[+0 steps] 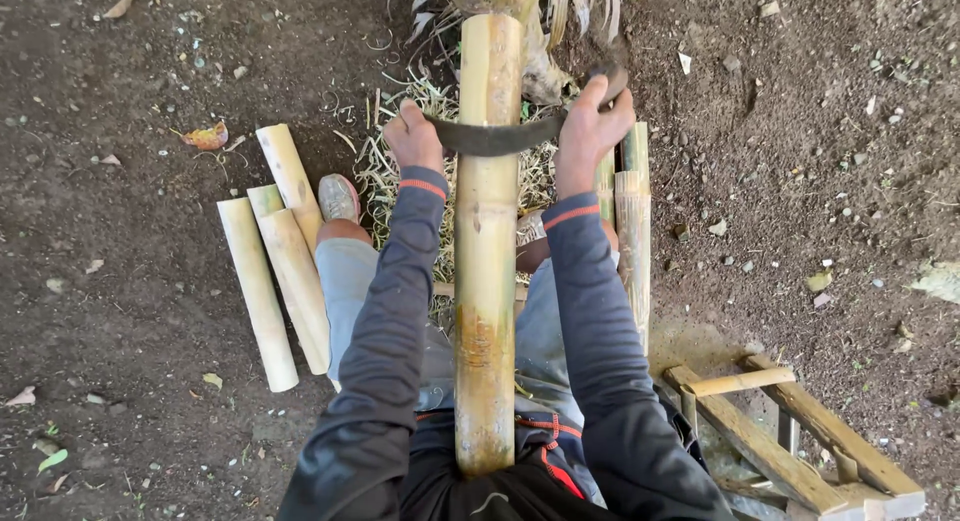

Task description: The recorder uses a curved blade to scrape the outer skin of a bamboo pole held between their legs.

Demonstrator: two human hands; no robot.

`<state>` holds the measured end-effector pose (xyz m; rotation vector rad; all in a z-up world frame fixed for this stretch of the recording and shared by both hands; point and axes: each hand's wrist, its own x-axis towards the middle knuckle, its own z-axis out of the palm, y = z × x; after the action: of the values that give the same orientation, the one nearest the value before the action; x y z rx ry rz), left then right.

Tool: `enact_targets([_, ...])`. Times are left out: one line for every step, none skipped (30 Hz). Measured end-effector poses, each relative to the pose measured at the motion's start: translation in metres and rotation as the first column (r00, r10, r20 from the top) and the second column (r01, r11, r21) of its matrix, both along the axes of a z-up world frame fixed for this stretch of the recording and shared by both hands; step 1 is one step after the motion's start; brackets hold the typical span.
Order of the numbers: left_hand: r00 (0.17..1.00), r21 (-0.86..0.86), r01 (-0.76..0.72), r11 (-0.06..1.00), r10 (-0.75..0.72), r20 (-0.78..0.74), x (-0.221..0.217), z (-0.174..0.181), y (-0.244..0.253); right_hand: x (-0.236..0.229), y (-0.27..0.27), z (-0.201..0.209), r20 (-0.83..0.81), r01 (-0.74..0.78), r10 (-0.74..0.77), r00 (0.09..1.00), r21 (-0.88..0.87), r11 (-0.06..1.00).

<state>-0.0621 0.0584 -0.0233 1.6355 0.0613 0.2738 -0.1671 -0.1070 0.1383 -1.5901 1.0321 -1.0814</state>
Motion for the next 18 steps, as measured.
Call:
enact_targets([1.000,0.003,0.000,1.000,0.000,-0.003,0.003,0.015,-0.001,0.007,-0.006,-0.004,-0.003,0.000,0.000,1.000,0.003,1.000])
enact_targets([0.983,-0.099,0.034,0.995,-0.051,-0.175,0.006,0.030,-0.002,0.013,-0.011,-0.008,-0.024,0.011,-0.011,1.000,0.007,1.000])
enact_targets([0.936,-0.205,0.058,0.977,-0.124,-0.329,0.012,0.046,-0.004,0.022,-0.018,-0.012,-0.042,0.022,-0.021,0.999,0.009,1.000])
enact_targets([0.936,-0.203,0.057,0.977,-0.123,-0.329,0.021,0.044,-0.011,0.029,-0.022,-0.010,-0.041,0.020,-0.020,0.999,0.011,1.000])
enact_targets([0.930,-0.231,0.033,0.972,-0.115,-0.348,0.031,0.044,-0.017,0.038,-0.026,-0.008,-0.028,0.011,-0.009,1.000,0.044,0.999])
enact_targets([0.924,-0.259,0.010,0.966,-0.108,-0.367,0.042,0.044,-0.024,0.047,-0.031,-0.006,-0.014,0.000,0.001,1.000,0.077,0.997])
enact_targets([0.926,-0.260,0.010,0.966,-0.107,-0.363,0.054,0.037,-0.032,0.057,-0.038,-0.007,-0.009,-0.002,0.002,1.000,0.076,0.997])
enact_targets([0.910,-0.294,-0.007,0.956,-0.115,-0.397,0.066,0.031,-0.041,0.067,-0.044,-0.009,0.008,0.013,-0.013,1.000,0.053,0.999])
enact_targets([0.894,-0.329,-0.025,0.944,-0.126,-0.430,0.079,0.025,-0.050,0.079,-0.052,-0.010,0.026,0.027,-0.028,0.999,0.029,0.999])
enact_targets([0.897,-0.332,-0.025,0.943,-0.125,-0.424,0.092,0.014,-0.060,0.090,-0.063,-0.016,0.032,0.026,-0.027,0.999,0.026,0.999])
enact_targets([0.949,-0.193,-0.087,0.977,0.023,-0.314,0.102,0.002,-0.067,0.100,-0.072,-0.023,0.005,0.045,-0.045,0.999,0.000,0.999])
enact_targets([0.972,-0.061,-0.167,0.984,0.154,-0.175,0.112,-0.011,-0.074,0.109,-0.081,-0.031,-0.020,0.064,-0.065,0.998,-0.027,0.998])
enact_targets([0.972,-0.059,-0.168,0.984,0.156,-0.175,0.119,-0.009,-0.077,0.119,-0.091,-0.042,-0.020,0.063,-0.063,0.998,-0.026,0.998])
enact_targets([0.959,-0.077,-0.117,0.990,0.093,-0.266,0.125,-0.006,-0.080,0.127,-0.101,-0.053,-0.046,0.113,-0.118,0.992,-0.085,0.990])
enact_targets([0.937,-0.103,-0.065,0.993,0.025,-0.349,0.134,-0.001,-0.085,0.138,-0.113,-0.061,-0.064,0.162,-0.173,0.983,-0.150,0.975])
enact_targets([0.938,-0.106,-0.065,0.992,0.025,-0.345,0.146,-0.020,-0.093,0.139,-0.110,-0.054,-0.059,0.161,-0.172,0.983,-0.152,0.975])
enact_targets([0.956,-0.010,-0.113,0.994,0.106,-0.275,0.160,-0.036,-0.100,0.141,-0.107,-0.047,-0.096,0.150,-0.161,0.982,-0.110,0.983])
enact_targets([0.964,0.082,-0.167,0.983,0.180,-0.197,0.175,-0.053,-0.106,0.143,-0.103,-0.040,-0.133,0.139,-0.147,0.980,-0.068,0.988])
